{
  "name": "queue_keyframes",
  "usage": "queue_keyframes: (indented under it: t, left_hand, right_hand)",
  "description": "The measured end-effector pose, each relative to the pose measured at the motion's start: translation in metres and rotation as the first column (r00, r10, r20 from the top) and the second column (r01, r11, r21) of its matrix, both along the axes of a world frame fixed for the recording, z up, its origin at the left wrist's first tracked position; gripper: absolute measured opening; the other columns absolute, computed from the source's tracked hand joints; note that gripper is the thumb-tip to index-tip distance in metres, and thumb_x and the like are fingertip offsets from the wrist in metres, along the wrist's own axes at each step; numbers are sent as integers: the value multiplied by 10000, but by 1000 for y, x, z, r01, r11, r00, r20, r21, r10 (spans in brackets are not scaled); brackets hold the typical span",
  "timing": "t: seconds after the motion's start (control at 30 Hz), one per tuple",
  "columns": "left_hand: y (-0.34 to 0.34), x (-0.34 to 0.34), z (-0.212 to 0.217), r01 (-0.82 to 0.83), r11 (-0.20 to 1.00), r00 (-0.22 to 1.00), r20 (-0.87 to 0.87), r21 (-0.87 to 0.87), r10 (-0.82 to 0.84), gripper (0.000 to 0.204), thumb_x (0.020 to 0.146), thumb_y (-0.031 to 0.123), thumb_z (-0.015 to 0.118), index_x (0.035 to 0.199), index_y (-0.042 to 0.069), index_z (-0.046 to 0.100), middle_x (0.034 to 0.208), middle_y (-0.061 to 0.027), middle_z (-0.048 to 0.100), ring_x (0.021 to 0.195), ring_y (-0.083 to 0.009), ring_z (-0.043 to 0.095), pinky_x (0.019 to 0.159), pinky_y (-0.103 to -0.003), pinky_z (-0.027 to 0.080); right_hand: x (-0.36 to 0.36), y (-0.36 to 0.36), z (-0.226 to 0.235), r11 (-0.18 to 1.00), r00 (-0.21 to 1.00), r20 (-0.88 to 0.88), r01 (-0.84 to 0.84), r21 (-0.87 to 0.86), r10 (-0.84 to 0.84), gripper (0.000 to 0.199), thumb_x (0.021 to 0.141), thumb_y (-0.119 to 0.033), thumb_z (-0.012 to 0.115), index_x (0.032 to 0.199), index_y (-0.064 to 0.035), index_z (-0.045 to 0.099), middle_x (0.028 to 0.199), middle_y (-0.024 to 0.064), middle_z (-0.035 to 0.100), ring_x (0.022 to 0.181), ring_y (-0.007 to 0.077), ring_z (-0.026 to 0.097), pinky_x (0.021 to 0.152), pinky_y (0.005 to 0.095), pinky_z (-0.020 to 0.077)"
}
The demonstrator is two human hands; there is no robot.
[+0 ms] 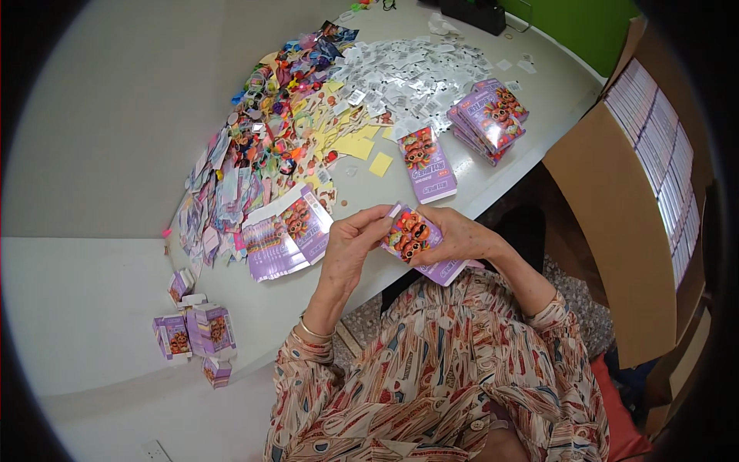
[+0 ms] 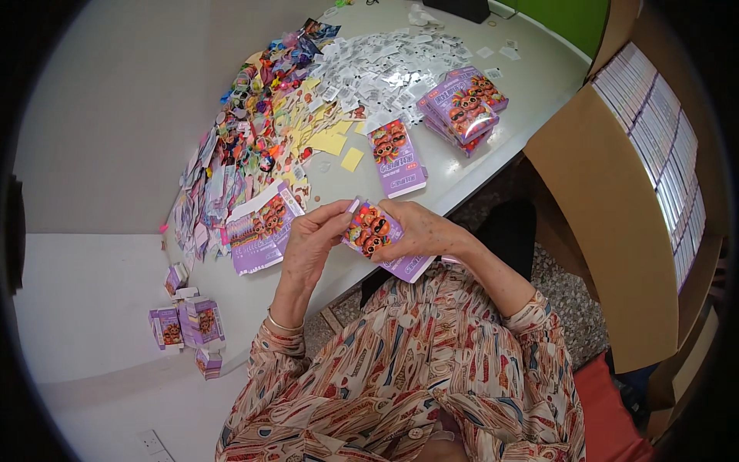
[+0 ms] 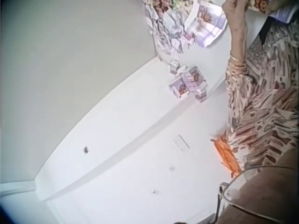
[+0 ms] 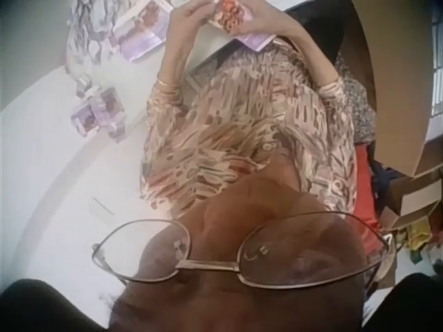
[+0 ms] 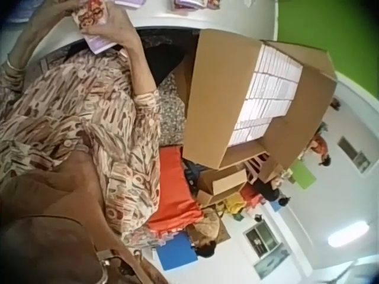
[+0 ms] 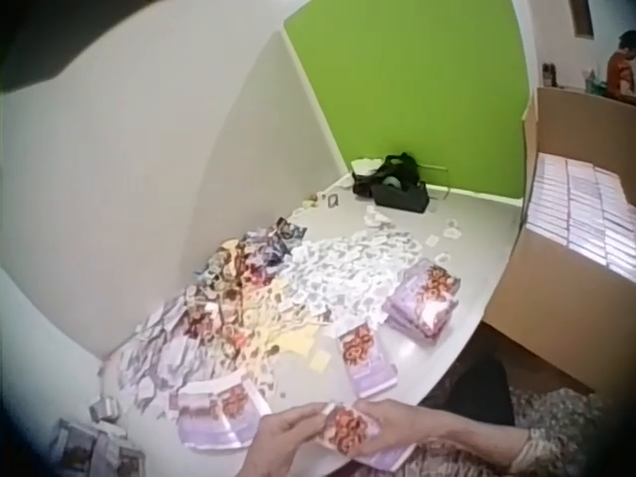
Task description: Packing individual snack packets into small cardboard boxes.
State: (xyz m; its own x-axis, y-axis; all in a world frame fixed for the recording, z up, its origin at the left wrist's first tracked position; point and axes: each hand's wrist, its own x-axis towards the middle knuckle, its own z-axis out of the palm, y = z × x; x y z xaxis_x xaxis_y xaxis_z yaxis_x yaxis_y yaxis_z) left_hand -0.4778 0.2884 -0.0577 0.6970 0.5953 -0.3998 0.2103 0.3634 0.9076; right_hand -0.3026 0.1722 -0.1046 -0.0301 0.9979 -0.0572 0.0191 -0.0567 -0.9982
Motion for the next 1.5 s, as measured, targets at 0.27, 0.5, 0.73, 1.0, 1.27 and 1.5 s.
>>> queue_keyframes:
  t: [0.27,0.5,0.73,1.0,1.27,1.5]
  left_hand:
    - [-17,-3,-17,74,899,996,17,432,-90,313,960,56,505,1256,-24,567,1049,-45,664,908,-56,587,808,-199,474]
    - [-36,-2,-21,65,826,998,-16,560,-68,333,945,17,483,1270,-15,549,1102,-121,664,1002,-101,575,874,-228,439]
    - [-5,-1,-11,-81,997,980,183,0,80,295,927,44,550,1213,-23,556,1161,-95,629,1040,-131,593,906,-273,477]
    - [-11,13,-13,54,862,948,298,-503,115,311,909,103,593,1186,-36,564,1126,-109,633,972,-172,633,912,-321,513]
    - [112,36,-48,203,267,975,-220,942,33,226,829,74,570,1027,-12,635,1005,-127,653,913,-284,599,799,-372,478]
    - [137,59,-54,419,-330,900,-435,846,27,93,754,61,591,836,16,589,892,-127,550,890,-293,547,784,-406,454]
  right_hand:
    - [1,3,2,999,1000,1,-21,-43,21,523,695,-206,806,1097,7,548,949,82,644,868,148,593,812,289,477]
    - [2,-2,4,997,1000,21,-14,-70,15,479,731,-144,783,1122,-1,547,945,43,632,870,104,572,819,268,477]
    - [24,-7,19,990,978,-195,49,-130,-74,835,722,-260,800,1359,-8,322,1143,76,557,1005,154,547,876,302,456]
    - [-14,0,4,887,872,295,271,374,-391,1004,591,-308,865,1368,1,309,1340,174,435,1233,297,461,1027,383,371]
    - [-33,-9,12,974,948,232,224,-3,-218,885,672,-304,799,1332,24,310,1144,235,558,1051,364,584,909,414,458]
    - [-18,-19,-3,938,839,425,269,220,-340,853,685,-269,785,1348,22,335,1208,241,486,1144,366,504,967,410,407]
